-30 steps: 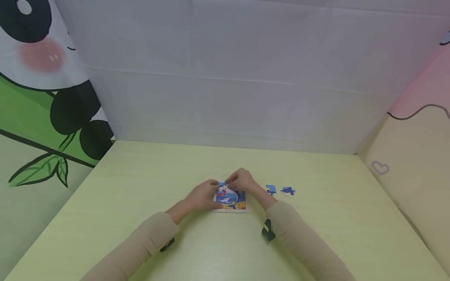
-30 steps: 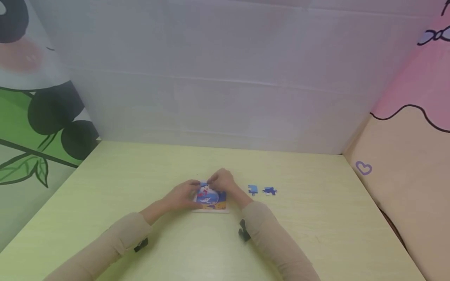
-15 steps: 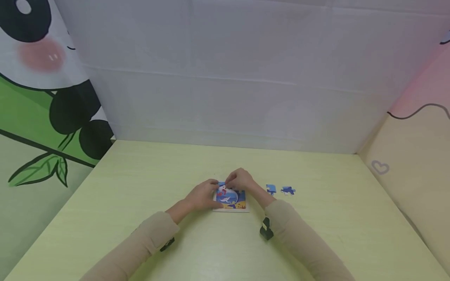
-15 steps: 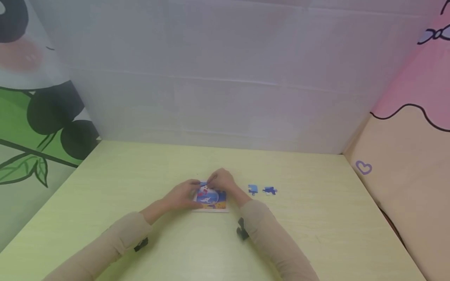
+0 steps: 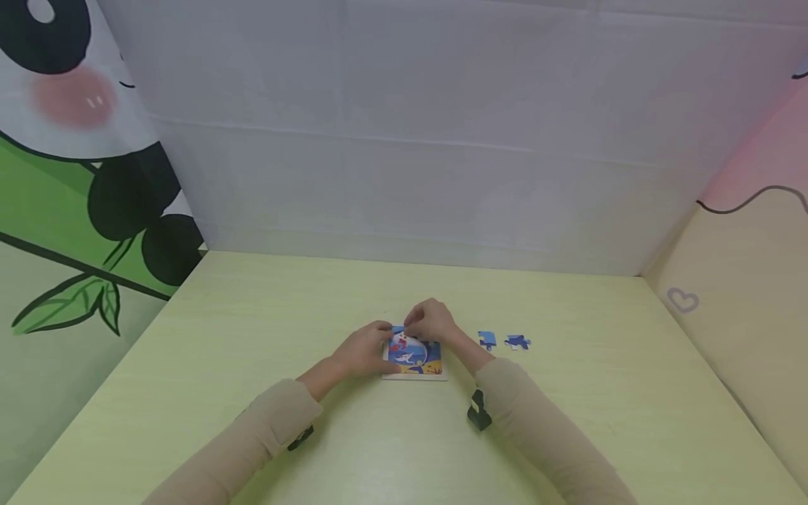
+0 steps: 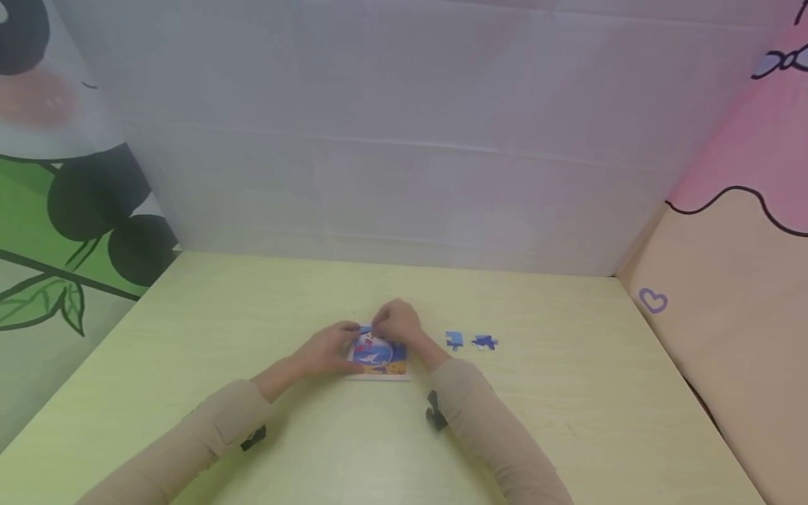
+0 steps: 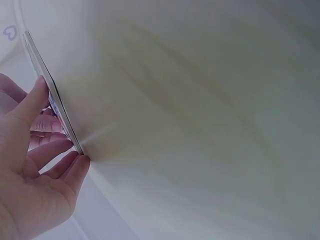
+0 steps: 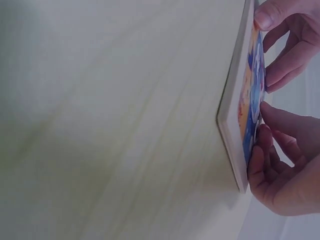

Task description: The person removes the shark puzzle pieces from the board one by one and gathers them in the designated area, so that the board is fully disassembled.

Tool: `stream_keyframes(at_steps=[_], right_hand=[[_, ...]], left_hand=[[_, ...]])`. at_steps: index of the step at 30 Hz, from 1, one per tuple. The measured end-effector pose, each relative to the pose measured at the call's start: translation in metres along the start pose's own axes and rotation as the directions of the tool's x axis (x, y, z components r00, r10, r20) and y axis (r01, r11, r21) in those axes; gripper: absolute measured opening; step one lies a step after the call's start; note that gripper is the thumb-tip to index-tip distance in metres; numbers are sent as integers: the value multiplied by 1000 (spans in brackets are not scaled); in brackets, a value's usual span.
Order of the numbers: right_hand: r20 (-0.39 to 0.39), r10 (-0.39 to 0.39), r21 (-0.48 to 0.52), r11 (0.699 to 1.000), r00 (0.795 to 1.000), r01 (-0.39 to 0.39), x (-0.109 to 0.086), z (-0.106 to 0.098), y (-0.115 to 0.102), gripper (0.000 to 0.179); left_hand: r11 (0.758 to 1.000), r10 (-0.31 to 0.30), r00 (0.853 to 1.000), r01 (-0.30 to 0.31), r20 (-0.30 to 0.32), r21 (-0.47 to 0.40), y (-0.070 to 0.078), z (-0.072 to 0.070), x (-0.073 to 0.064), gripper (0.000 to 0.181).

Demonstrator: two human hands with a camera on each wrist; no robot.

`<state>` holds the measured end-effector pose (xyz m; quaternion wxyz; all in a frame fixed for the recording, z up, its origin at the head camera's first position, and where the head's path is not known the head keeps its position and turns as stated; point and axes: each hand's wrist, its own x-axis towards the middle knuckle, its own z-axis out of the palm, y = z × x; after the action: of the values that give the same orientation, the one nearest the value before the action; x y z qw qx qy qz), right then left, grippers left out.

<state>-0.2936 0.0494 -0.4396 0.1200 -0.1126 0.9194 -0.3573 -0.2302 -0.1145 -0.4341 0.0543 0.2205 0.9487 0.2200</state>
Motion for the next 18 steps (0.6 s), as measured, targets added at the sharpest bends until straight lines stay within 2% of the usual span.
stream_keyframes(at_steps=[6,10,18], right_hand=[[8,-109,-104,989,994,109,1,-3,-2,11],[34,-213,-180,960,976,216,-1,-6,-4,10],[89,-337,-299,888,937,348,3,-7,0,13]], left_hand=[[1000,13,1000,-13,-1,4,0,-1,0,63],[1000,10,1000,-10,8,3,0,-1,0,63],[1000,15,1000,-15,11,-7,0,-2,0,63]])
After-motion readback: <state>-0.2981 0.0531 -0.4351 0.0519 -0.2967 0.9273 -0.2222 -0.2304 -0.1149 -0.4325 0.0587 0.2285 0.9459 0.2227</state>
